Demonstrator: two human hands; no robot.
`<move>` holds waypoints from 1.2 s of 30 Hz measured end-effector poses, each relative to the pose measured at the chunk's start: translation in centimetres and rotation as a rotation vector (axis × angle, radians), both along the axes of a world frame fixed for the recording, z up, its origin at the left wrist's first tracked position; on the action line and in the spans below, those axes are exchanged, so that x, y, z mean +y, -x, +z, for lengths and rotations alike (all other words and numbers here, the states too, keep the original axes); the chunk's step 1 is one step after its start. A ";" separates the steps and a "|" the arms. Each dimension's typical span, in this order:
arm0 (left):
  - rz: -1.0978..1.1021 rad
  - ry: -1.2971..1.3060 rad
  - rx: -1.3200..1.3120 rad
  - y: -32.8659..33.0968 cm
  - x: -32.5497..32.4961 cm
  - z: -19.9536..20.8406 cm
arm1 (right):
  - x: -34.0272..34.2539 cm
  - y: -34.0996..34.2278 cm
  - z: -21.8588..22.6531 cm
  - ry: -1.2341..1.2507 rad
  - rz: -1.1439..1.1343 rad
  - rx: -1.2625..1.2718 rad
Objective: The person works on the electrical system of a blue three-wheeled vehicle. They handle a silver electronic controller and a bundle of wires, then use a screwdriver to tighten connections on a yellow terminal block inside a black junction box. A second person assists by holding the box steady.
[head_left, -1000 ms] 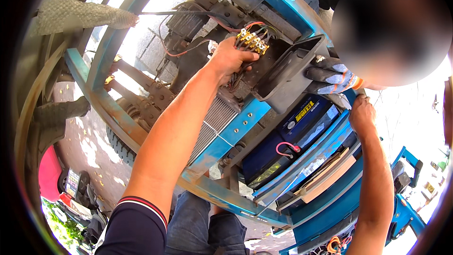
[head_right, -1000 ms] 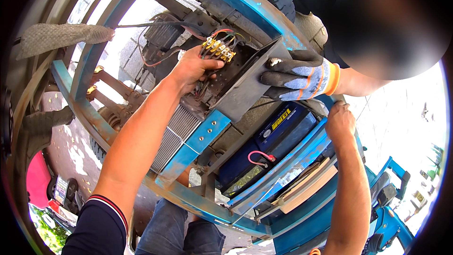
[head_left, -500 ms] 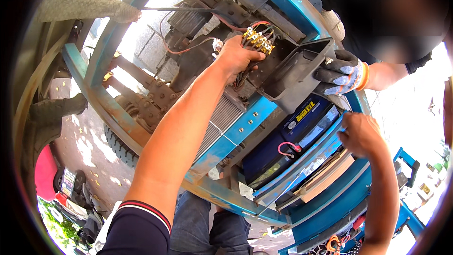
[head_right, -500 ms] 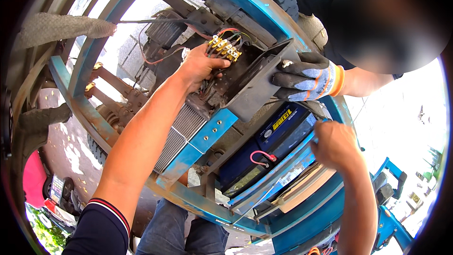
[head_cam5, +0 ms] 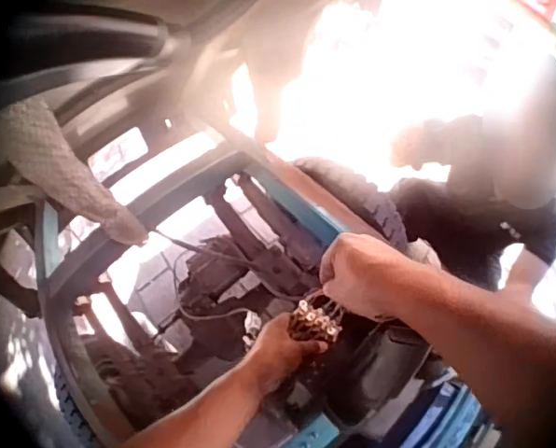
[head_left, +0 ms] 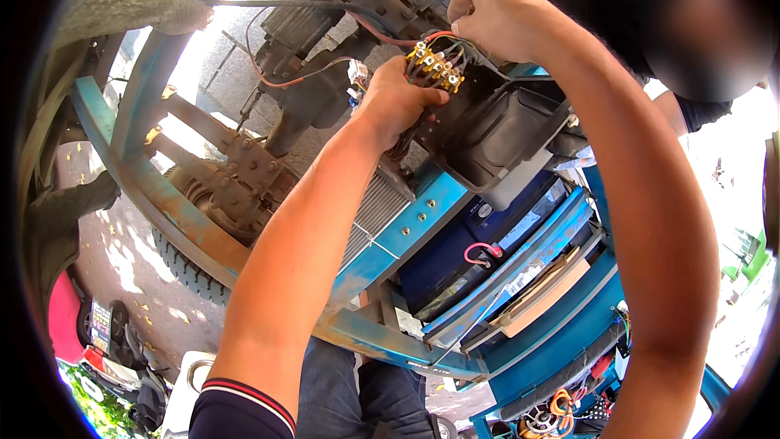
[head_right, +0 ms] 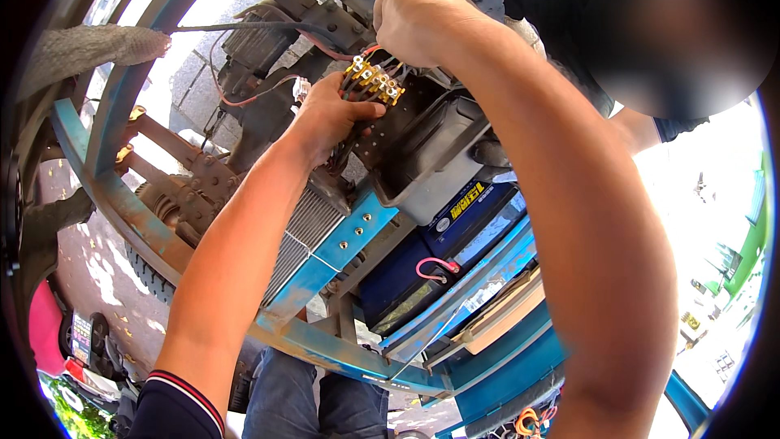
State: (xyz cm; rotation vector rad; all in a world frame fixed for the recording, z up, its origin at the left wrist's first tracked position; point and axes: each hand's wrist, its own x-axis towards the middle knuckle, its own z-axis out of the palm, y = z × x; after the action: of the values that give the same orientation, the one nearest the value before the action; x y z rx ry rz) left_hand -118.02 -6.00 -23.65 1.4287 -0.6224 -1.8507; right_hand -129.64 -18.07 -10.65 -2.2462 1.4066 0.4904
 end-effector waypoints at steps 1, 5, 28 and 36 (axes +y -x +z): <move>0.005 -0.007 -0.013 -0.4 0.1 0.2 | -0.2 -0.7 -0.9 -0.004 0.035 0.045; 0.023 -0.015 -0.023 -0.8 0.2 0.6 | -0.5 -1.2 -3.0 0.050 0.023 0.019; 0.082 -0.002 0.044 -0.7 0.2 -0.2 | -0.9 0.3 -5.1 0.115 -0.366 -0.104; 0.076 0.036 0.087 -0.5 0.3 -0.3 | -1.4 1.2 -6.0 0.143 -0.366 -0.017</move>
State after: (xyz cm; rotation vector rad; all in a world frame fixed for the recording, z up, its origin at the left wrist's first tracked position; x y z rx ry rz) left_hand -117.53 -5.74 -23.99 1.3236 -0.5484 -1.8228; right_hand -130.84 -19.46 -16.65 -2.0221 1.8429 0.2540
